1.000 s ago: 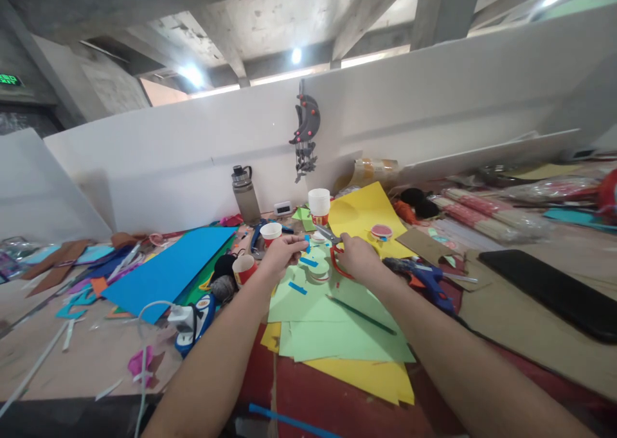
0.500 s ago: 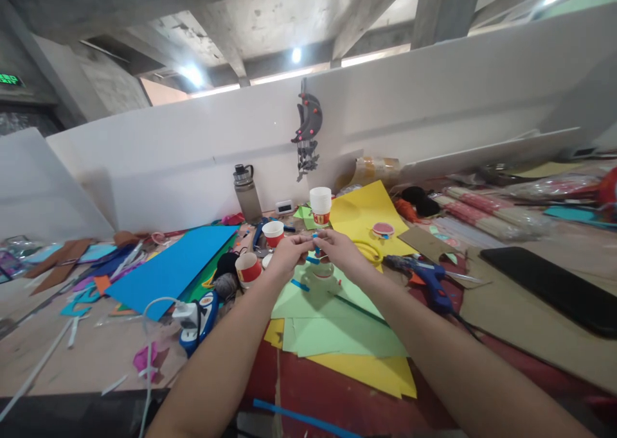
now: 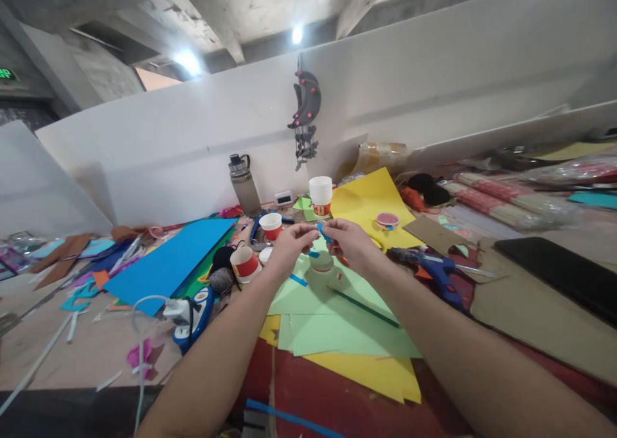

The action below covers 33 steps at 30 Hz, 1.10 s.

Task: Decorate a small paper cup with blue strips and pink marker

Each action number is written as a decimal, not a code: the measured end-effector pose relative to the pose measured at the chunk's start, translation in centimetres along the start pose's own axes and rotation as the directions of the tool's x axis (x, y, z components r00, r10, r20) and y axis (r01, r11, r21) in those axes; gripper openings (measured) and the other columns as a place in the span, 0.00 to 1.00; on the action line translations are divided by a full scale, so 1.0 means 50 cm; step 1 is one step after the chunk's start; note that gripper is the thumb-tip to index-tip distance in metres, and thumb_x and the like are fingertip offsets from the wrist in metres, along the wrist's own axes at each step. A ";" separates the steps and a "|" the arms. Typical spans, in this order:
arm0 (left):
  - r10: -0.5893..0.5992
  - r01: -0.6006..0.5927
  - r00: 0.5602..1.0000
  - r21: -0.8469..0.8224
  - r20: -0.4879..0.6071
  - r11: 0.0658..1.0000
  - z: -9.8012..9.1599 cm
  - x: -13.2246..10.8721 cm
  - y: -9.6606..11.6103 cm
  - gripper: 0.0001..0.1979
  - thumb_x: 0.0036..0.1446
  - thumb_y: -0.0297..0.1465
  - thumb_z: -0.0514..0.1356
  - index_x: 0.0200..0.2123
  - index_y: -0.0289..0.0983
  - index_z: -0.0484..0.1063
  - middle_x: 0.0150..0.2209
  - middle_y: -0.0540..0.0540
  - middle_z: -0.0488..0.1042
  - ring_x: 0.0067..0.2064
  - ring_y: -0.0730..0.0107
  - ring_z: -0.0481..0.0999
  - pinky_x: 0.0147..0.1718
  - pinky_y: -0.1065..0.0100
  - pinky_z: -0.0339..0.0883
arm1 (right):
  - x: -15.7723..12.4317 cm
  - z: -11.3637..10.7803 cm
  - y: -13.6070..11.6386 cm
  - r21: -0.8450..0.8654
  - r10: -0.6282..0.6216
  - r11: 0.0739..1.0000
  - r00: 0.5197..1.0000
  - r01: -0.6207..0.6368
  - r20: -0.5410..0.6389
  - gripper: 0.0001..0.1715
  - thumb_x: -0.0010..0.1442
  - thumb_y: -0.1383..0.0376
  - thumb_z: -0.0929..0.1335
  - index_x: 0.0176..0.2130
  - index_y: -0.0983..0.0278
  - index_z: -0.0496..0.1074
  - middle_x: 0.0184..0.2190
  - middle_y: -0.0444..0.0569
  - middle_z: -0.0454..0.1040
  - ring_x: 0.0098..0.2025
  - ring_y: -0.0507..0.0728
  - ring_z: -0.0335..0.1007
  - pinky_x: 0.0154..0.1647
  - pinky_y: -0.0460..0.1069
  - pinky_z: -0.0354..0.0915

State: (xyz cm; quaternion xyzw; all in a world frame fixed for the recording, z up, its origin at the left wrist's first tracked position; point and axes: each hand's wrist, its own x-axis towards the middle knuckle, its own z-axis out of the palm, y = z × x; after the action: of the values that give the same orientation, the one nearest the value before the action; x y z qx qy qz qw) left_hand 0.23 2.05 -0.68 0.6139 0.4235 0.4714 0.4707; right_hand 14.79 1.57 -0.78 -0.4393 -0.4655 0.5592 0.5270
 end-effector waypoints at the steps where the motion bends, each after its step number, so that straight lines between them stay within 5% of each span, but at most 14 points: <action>1: 0.020 -0.017 0.999 0.105 -0.034 0.994 -0.005 0.002 0.001 0.15 0.46 0.39 0.64 0.35 0.35 0.74 0.29 0.46 0.73 0.28 0.73 0.66 0.28 0.70 0.58 | 0.002 -0.006 -0.002 -0.047 -0.005 0.999 1.000 0.004 -0.025 0.09 0.47 0.62 0.69 0.26 0.63 0.64 0.17 0.37 0.62 0.18 0.46 0.56 0.18 0.42 0.56; 5: 0.162 -0.100 0.984 0.509 -0.078 0.855 -0.026 0.007 -0.005 0.11 0.40 0.34 0.68 0.29 0.38 0.75 0.34 0.43 0.75 0.40 0.61 0.69 0.40 0.66 0.60 | 0.008 -0.027 -0.008 -0.211 -0.096 0.974 0.993 0.080 -0.068 0.08 0.49 0.62 0.67 0.25 0.62 0.63 0.16 0.37 0.60 0.16 0.46 0.55 0.18 0.43 0.55; 8: 0.135 -0.097 0.991 0.596 -0.019 0.797 -0.031 0.009 -0.022 0.08 0.39 0.35 0.68 0.25 0.39 0.75 0.29 0.44 0.74 0.36 0.61 0.69 0.36 0.67 0.59 | 0.008 -0.033 -0.010 -0.275 -0.147 0.952 0.989 0.134 -0.028 0.07 0.51 0.62 0.66 0.27 0.62 0.64 0.16 0.37 0.62 0.16 0.47 0.57 0.18 0.44 0.55; 12: 0.048 -0.050 0.999 0.611 0.020 0.790 -0.036 0.013 -0.045 0.06 0.39 0.34 0.67 0.23 0.39 0.75 0.20 0.48 0.70 0.25 0.68 0.65 0.25 0.70 0.55 | 0.003 -0.031 -0.013 -0.374 -0.188 0.913 0.982 0.166 -0.024 0.06 0.52 0.63 0.65 0.27 0.62 0.64 0.17 0.38 0.63 0.17 0.48 0.58 0.18 0.44 0.55; 16: -0.017 -0.030 0.997 0.559 0.080 0.829 -0.049 0.013 -0.020 0.06 0.42 0.34 0.66 0.23 0.37 0.75 0.22 0.48 0.73 0.25 0.70 0.67 0.24 0.71 0.55 | 0.000 -0.031 -0.023 -0.339 -0.166 0.929 0.986 0.147 -0.029 0.05 0.53 0.64 0.65 0.27 0.62 0.64 0.17 0.38 0.63 0.17 0.47 0.58 0.17 0.43 0.55; 23: 0.150 -0.320 0.903 0.397 0.403 0.860 -0.040 -0.020 0.087 0.06 0.48 0.34 0.63 0.28 0.37 0.76 0.32 0.44 0.74 0.34 0.68 0.71 0.33 0.69 0.62 | 0.001 -0.038 -0.037 -0.287 -0.162 0.948 0.984 0.135 -0.072 0.05 0.55 0.66 0.64 0.27 0.63 0.63 0.16 0.38 0.61 0.16 0.46 0.57 0.17 0.42 0.56; 29: 0.005 -0.178 0.937 0.466 0.349 0.867 -0.039 -0.008 0.056 0.07 0.51 0.34 0.61 0.29 0.35 0.73 0.23 0.48 0.73 0.25 0.75 0.70 0.26 0.73 0.61 | 0.007 -0.033 -0.003 -0.357 -0.079 0.931 0.997 0.083 0.027 0.04 0.56 0.68 0.62 0.29 0.62 0.60 0.24 0.42 0.70 0.18 0.46 0.60 0.16 0.42 0.55; 33: -0.052 -0.053 0.978 0.480 0.204 0.876 -0.072 0.008 0.046 0.09 0.52 0.36 0.60 0.30 0.35 0.70 0.18 0.51 0.70 0.19 0.78 0.66 0.19 0.76 0.56 | -0.003 -0.030 0.004 -0.528 -0.095 0.839 0.991 0.132 0.095 0.03 0.57 0.69 0.61 0.31 0.61 0.60 0.24 0.43 0.69 0.22 0.49 0.63 0.20 0.43 0.56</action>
State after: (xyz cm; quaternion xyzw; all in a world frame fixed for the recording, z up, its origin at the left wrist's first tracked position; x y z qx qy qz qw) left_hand -3.04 2.61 2.04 0.7582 0.4753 0.2836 0.3448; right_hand 16.22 1.52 -1.27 -0.5216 -0.6445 0.3896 0.4010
